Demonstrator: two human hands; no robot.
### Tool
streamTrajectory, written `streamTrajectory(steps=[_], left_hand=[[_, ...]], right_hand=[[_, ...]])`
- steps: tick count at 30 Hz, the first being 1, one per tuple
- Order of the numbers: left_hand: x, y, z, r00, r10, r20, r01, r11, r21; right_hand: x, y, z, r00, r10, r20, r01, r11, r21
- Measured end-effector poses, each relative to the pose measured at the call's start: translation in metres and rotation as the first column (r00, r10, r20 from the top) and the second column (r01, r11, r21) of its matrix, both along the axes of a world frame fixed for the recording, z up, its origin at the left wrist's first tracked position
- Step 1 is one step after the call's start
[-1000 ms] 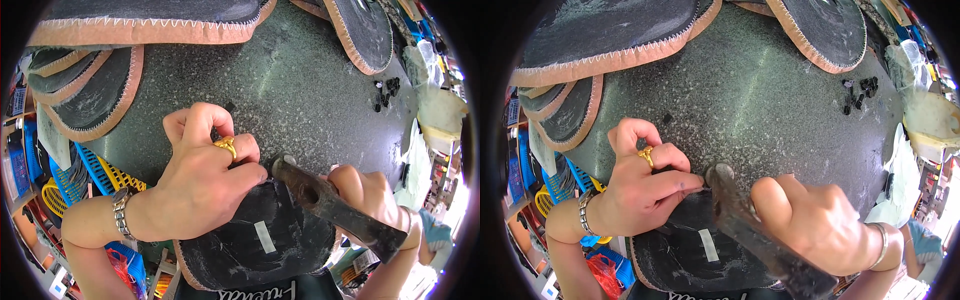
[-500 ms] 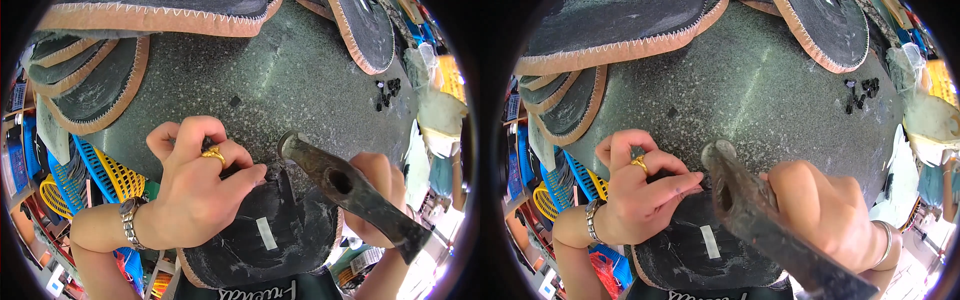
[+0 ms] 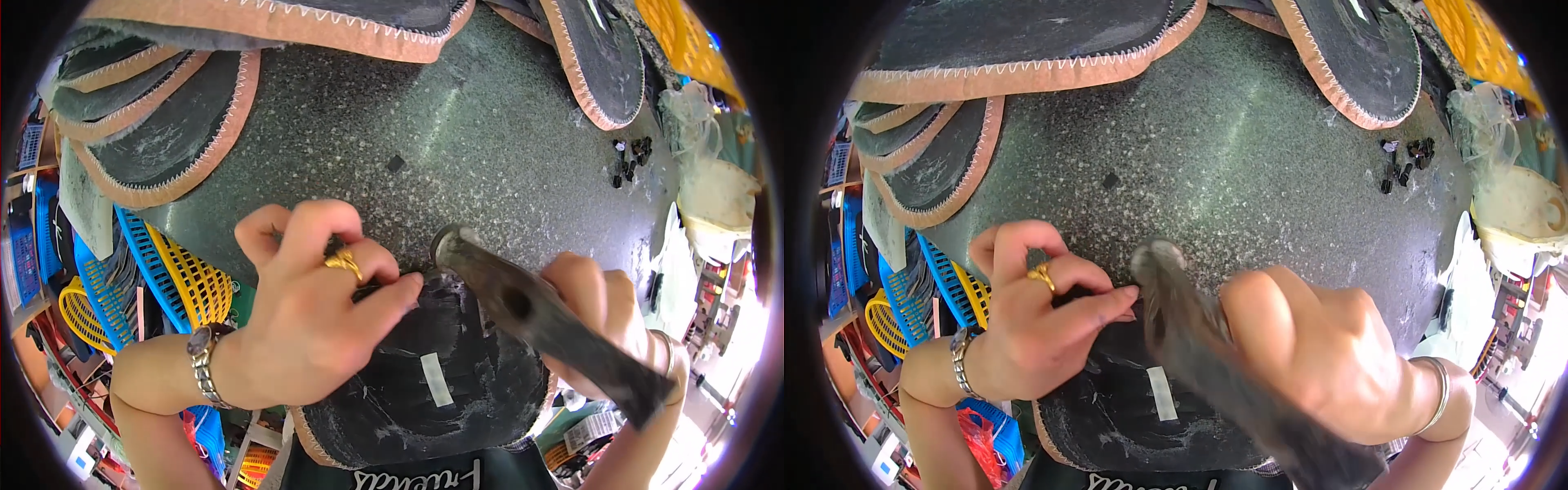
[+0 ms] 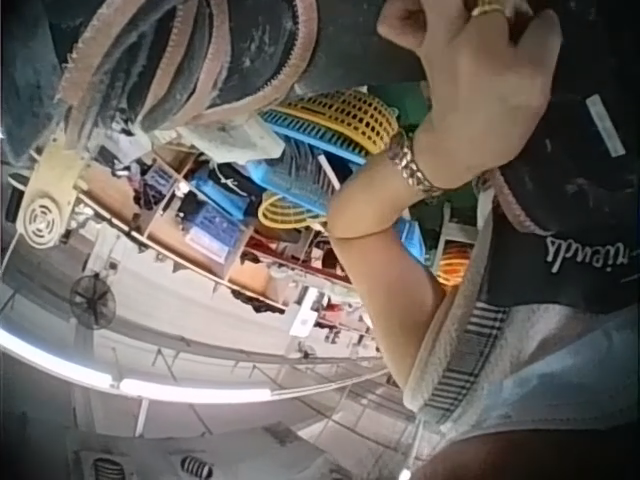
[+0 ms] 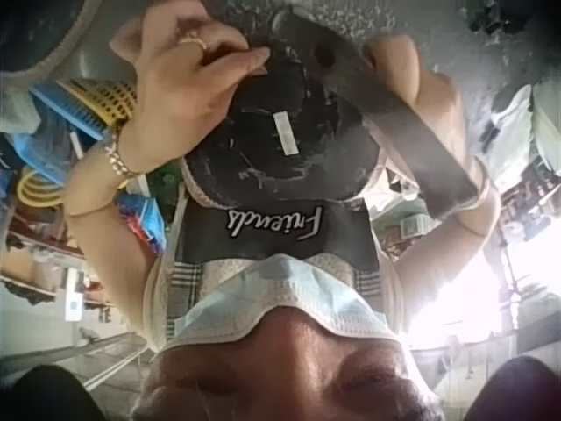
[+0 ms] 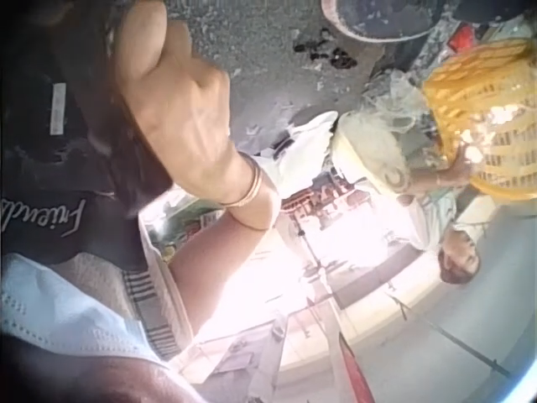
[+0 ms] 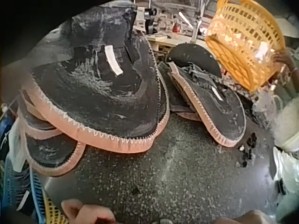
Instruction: Hammering small metal components onto shoe uppers at a factory workbench.
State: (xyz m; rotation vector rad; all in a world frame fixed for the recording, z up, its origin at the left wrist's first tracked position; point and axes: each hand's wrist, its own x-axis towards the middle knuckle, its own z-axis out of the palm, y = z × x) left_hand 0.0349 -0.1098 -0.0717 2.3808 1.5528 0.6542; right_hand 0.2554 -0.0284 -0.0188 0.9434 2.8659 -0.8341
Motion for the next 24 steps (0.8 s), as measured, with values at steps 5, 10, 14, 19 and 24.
streamTrajectory(steps=[5,10,14,19,24], left_hand=[[0.005,-0.008,0.005,0.999,0.001,-0.034,0.001,0.999,0.038],[-0.007,-0.003,-0.001,0.997,-0.003,0.077,0.005,1.0,-0.021],[-0.01,-0.007,0.0,0.996,-0.057,0.062,0.056,0.998,0.021],[-0.014,0.007,-0.002,0.941,-0.124,0.316,0.18,0.972,-0.155],[-0.006,0.027,-0.015,0.907,-0.096,0.409,0.175,0.971,-0.16]], right_hand=[[-0.008,-0.007,0.012,0.981,0.166,0.104,-0.182,0.969,0.166],[-0.002,-0.01,-0.003,0.981,0.175,0.084,-0.187,0.966,0.18],[-0.021,-0.014,0.005,0.999,0.03,-0.013,-0.024,0.941,0.338],[0.007,-0.009,0.021,0.971,0.077,0.228,-0.096,0.993,0.073],[0.014,-0.022,0.022,0.865,0.015,0.501,-0.044,0.998,0.045]])
